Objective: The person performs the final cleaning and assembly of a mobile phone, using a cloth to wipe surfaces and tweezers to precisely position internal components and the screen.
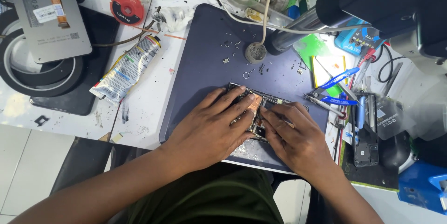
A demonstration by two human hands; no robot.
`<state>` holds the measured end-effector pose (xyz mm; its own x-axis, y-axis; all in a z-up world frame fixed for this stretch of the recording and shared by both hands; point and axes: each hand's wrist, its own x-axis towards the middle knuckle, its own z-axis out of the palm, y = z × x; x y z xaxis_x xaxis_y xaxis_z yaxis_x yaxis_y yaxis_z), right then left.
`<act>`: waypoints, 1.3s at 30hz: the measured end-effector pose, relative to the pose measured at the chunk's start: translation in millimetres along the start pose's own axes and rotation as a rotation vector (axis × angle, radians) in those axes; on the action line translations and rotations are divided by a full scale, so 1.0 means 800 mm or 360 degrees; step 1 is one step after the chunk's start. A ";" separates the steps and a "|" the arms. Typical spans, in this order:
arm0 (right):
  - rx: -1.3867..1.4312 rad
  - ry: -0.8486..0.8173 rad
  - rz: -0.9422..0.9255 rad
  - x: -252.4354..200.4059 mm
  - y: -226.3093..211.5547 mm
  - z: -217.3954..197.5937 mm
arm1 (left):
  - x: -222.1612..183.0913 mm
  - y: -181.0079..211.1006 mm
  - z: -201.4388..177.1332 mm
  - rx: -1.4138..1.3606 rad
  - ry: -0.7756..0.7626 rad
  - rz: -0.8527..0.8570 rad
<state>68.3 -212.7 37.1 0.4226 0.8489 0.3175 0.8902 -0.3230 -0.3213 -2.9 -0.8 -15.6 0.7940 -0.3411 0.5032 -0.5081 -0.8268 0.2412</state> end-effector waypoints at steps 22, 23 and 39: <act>-0.0608 -0.0165 -0.0113 0.001 -0.013 0.006 | -0.001 -0.001 0.003 -0.0054 0.0022 0.0002; -0.0765 -0.0170 -0.0146 0.001 -0.015 0.008 | -0.001 0.000 0.002 -0.0090 0.0021 0.0001; -0.0473 0.0156 0.0111 0.004 -0.032 -0.006 | -0.002 0.002 0.005 -0.0025 -0.0013 -0.0035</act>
<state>47.5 -203.4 51.0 0.4858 0.7808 0.3929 0.8632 -0.4993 -0.0749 -3.7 -3.4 -18.9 0.8075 -0.3267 0.4910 -0.4957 -0.8271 0.2649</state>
